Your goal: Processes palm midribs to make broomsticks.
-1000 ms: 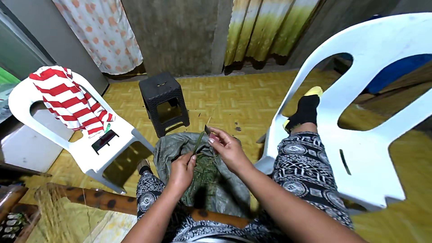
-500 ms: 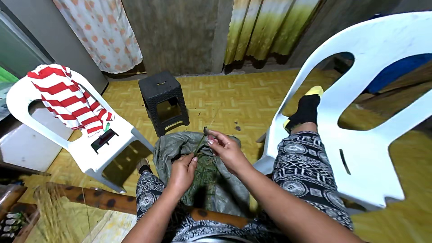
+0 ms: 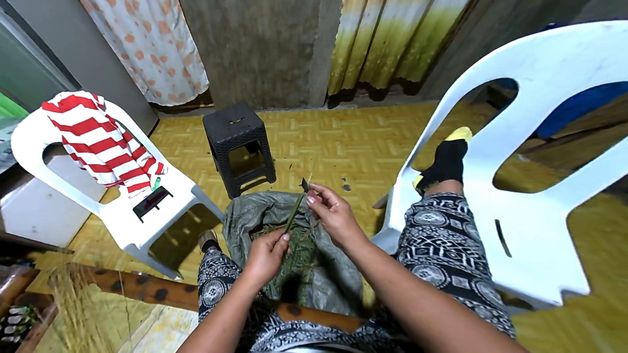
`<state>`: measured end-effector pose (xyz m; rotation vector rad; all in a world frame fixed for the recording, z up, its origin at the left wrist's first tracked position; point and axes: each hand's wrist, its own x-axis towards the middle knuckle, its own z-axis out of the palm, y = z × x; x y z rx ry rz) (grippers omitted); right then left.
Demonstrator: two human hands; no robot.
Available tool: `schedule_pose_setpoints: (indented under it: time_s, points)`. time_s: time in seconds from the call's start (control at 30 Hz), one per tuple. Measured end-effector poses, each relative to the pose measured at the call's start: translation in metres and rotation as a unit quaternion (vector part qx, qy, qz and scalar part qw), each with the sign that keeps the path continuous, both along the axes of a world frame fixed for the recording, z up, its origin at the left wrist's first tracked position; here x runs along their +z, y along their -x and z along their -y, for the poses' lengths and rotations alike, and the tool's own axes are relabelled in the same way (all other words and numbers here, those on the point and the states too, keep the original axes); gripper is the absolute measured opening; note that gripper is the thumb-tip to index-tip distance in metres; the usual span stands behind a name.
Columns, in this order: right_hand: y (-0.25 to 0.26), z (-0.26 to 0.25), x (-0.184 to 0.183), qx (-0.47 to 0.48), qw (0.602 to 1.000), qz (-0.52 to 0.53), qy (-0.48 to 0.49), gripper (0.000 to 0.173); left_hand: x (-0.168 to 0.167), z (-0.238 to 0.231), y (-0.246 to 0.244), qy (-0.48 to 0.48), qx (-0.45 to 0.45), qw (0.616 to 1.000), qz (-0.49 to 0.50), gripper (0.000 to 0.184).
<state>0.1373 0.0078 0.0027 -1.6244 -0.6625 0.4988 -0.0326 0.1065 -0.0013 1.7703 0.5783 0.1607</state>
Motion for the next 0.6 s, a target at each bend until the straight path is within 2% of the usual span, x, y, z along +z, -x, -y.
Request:
schedule_pose_setpoints:
  time_s: [0.23,0.4,0.5,0.6]
  points:
    - [-0.020,-0.003,0.016,-0.026,0.999,0.023,-0.011,0.037,-0.003,-0.001,0.006,0.008,0.005,1.000,0.005,0.031]
    - [-0.047,-0.001,0.040,-0.069,0.997,0.031,-0.017,0.039,-0.010,-0.004,0.011,-0.015,0.024,1.000,-0.012,0.032]
    - [-0.050,0.002,0.051,-0.092,0.995,0.023,-0.035,0.039,-0.012,-0.005,0.011,-0.067,0.043,0.997,-0.019,0.033]
    - [-0.033,0.006,0.043,-0.040,0.999,0.028,0.006,0.038,-0.010,-0.003,0.008,-0.155,0.051,0.986,-0.025,0.036]
